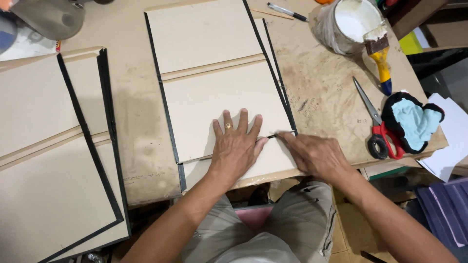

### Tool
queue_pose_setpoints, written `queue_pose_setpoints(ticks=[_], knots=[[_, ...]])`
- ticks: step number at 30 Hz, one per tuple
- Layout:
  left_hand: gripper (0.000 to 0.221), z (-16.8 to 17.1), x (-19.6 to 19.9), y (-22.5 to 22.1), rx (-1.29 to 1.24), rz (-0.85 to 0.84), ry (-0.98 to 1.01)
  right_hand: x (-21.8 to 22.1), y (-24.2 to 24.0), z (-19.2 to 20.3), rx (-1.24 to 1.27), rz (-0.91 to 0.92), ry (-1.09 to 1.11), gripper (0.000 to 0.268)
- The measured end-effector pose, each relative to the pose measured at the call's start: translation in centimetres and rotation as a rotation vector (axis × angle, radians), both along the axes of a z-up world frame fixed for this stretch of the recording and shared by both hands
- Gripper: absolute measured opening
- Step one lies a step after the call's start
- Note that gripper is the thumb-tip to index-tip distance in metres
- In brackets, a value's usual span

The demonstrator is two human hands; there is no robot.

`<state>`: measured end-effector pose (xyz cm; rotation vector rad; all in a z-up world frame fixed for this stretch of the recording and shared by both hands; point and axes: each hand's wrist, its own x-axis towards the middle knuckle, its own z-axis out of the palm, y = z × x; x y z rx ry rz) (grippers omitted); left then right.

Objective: Applying adhesive to the edges of cardboard panels and stacking them to assemble a product.

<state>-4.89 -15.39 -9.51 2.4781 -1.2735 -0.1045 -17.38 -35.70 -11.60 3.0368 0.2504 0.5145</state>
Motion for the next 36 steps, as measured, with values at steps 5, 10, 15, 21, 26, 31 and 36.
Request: queue_pose_setpoints(ticks=[5, 10, 15, 21, 26, 31, 36], knots=[[0.052, 0.6, -0.1, -0.1, 0.034, 0.021, 0.022, 3.4, 0.6, 3.7, 0.188, -0.227, 0.097, 0.029], [0.048, 0.3, 0.1, 0.2, 0.02, 0.027, -0.018, 1.0, 2.0, 0.6, 0.178, -0.309, 0.01, 0.027], [0.05, -0.6, 0.8, 0.7, 0.061, -0.01, -0.023, 0.7, 2.5, -0.5, 0.068, -0.217, -0.061, 0.028], [0.064, -0.4, 2.0, 3.5, 0.108, 0.009, -0.003, 0.9, 3.3, -1.0, 0.16, -0.237, -0.071, 0.03], [0.058, -0.1, 1.5, 3.4, 0.117, 0.047, 0.033, 3.1, 5.1, 2.2, 0.185, -0.248, 0.012, 0.03], [0.054, -0.6, 2.1, 3.5, 0.083, 0.05, -0.027, 2.2, 6.6, -0.9, 0.079, -0.247, -0.024, 0.026], [0.055, -0.5, 2.8, 5.1, 0.096, -0.022, -0.004, 3.4, 5.7, -0.1, 0.06, -0.265, -0.006, 0.033]])
